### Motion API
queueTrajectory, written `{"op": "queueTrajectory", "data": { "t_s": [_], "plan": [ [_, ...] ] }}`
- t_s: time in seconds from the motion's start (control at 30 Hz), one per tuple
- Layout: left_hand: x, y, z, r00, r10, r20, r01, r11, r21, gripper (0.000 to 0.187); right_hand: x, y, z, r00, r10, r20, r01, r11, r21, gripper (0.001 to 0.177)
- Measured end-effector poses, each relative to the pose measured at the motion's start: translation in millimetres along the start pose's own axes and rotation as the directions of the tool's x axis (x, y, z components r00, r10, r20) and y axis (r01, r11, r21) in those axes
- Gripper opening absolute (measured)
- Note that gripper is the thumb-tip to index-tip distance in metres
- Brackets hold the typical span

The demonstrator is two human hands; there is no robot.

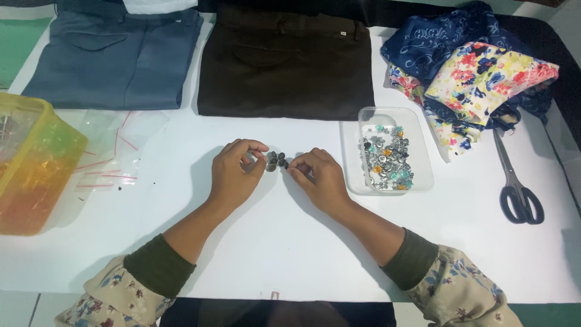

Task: Sorting and bagging small buttons and decorative beads for garment production.

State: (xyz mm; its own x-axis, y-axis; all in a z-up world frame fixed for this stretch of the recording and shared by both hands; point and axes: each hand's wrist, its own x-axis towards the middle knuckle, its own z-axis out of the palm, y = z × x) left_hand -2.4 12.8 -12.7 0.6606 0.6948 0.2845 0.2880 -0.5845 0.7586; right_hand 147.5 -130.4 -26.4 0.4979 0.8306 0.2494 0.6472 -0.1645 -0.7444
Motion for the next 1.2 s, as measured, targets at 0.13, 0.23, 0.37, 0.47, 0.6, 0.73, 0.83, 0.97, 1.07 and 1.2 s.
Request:
{"op": "queueTrajectory", "data": {
  "t_s": [0.13, 0.23, 0.37, 0.47, 0.6, 0.73, 0.83, 0.97, 1.07, 1.2],
  "plan": [
    [1, 6, 7, 0.981, 0.183, -0.064, -0.181, 0.983, 0.036, 0.017, -8, -7, -9, 0.987, -0.154, -0.044, 0.15, 0.984, -0.095, 0.005],
    [4, 16, 15, 0.937, 0.336, -0.095, -0.334, 0.942, 0.04, 0.021, -5, -1, -32, 0.937, -0.317, -0.149, 0.292, 0.941, -0.17, 0.014],
    [13, 40, 31, 0.879, 0.47, -0.074, -0.47, 0.882, 0.019, 0.024, 4, 24, -88, 0.87, -0.393, -0.296, 0.298, 0.9, -0.319, 0.017],
    [24, 61, 56, 0.865, 0.501, -0.001, -0.501, 0.865, 0.024, 0.025, 9, 76, -131, 0.868, -0.384, -0.315, 0.193, 0.845, -0.499, 0.015],
    [40, 88, 97, 0.838, 0.527, 0.143, -0.539, 0.84, 0.062, 0.018, -2, 110, -169, 0.927, -0.264, -0.268, 0.04, 0.778, -0.627, 0.012],
    [68, 93, 152, 0.816, 0.524, 0.245, -0.561, 0.819, 0.116, 0.019, -4, 110, -176, 0.941, -0.256, -0.223, 0.043, 0.741, -0.67, 0.013],
    [84, 104, 170, 0.823, 0.471, 0.317, -0.553, 0.792, 0.258, 0.019, -5, 104, -173, 0.975, -0.117, -0.188, -0.044, 0.729, -0.683, 0.011],
    [92, 123, 172, 0.822, 0.327, 0.465, -0.508, 0.79, 0.343, 0.011, -6, 96, -174, 0.998, -0.023, -0.059, -0.031, 0.65, -0.76, 0.012],
    [91, 125, 176, 0.809, 0.321, 0.493, -0.534, 0.753, 0.385, 0.008, -4, 96, -175, 0.999, -0.005, -0.038, -0.027, 0.623, -0.782, 0.012],
    [88, 126, 174, 0.807, 0.307, 0.505, -0.533, 0.746, 0.398, 0.009, -4, 89, -175, 1.0, 0.01, -0.014, -0.017, 0.617, -0.787, 0.012]
  ]
}}
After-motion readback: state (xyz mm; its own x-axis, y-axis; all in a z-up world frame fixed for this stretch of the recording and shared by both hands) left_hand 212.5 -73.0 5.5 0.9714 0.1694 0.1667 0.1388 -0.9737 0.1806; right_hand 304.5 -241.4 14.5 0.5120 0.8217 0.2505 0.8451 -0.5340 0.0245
